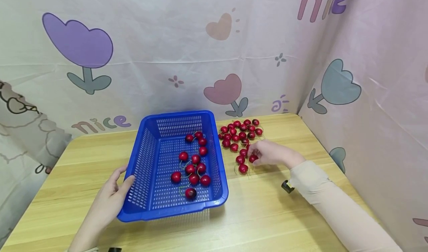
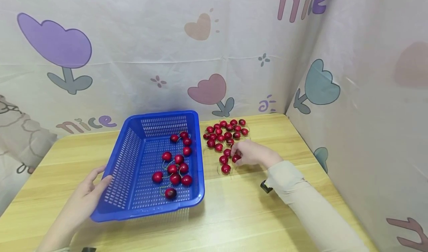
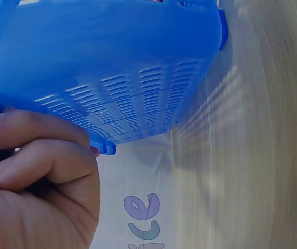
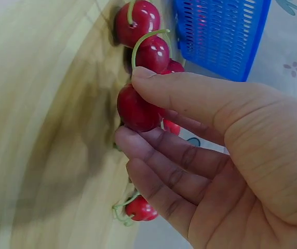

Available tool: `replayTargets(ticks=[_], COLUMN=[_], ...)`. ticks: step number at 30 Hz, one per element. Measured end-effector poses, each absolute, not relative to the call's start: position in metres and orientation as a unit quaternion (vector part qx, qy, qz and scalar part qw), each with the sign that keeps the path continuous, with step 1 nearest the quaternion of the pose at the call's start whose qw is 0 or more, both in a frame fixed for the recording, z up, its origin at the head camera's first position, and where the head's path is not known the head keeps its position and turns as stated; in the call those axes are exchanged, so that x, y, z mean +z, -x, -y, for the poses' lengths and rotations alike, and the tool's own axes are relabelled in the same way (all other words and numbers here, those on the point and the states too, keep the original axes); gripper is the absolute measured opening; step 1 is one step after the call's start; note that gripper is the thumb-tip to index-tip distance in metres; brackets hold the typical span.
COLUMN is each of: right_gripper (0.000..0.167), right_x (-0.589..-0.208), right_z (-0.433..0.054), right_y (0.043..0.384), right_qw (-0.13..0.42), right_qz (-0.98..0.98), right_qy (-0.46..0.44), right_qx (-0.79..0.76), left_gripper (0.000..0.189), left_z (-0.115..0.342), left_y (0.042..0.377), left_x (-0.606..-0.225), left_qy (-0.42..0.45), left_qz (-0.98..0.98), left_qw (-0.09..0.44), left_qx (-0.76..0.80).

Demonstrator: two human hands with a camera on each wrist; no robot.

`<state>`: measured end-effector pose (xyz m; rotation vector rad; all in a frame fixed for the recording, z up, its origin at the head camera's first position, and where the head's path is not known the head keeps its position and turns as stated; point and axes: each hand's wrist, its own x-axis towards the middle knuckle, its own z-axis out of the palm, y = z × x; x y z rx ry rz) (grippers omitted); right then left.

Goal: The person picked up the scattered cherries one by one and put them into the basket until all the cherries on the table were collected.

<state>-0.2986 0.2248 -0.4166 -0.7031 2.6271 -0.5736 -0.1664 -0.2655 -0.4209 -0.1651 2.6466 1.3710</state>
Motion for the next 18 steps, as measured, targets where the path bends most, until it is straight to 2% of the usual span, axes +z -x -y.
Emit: replayTargets(ticks=[13,18], right_gripper=[0.033,0.029], right_x=[-0.378,-0.359], right_z=[-0.216,-0.207], right_y=[0.309,0.312], right_qw=[0.146,0.133], right_qz=[-0.934,-0.932], right_qy=[0.26,0.275], right_qx=[-0.198,-0.195], left_gripper=[0.07,0.07], left_z=[0.264,0.265], left_y=[0.166,0.167], left_x=[-0.419,-0.419], left_qy=[0.054,0.057], left_qz=[-0.885,-0.888], left_qw=[0.076,0.08], left_qx=[0.456,0.45])
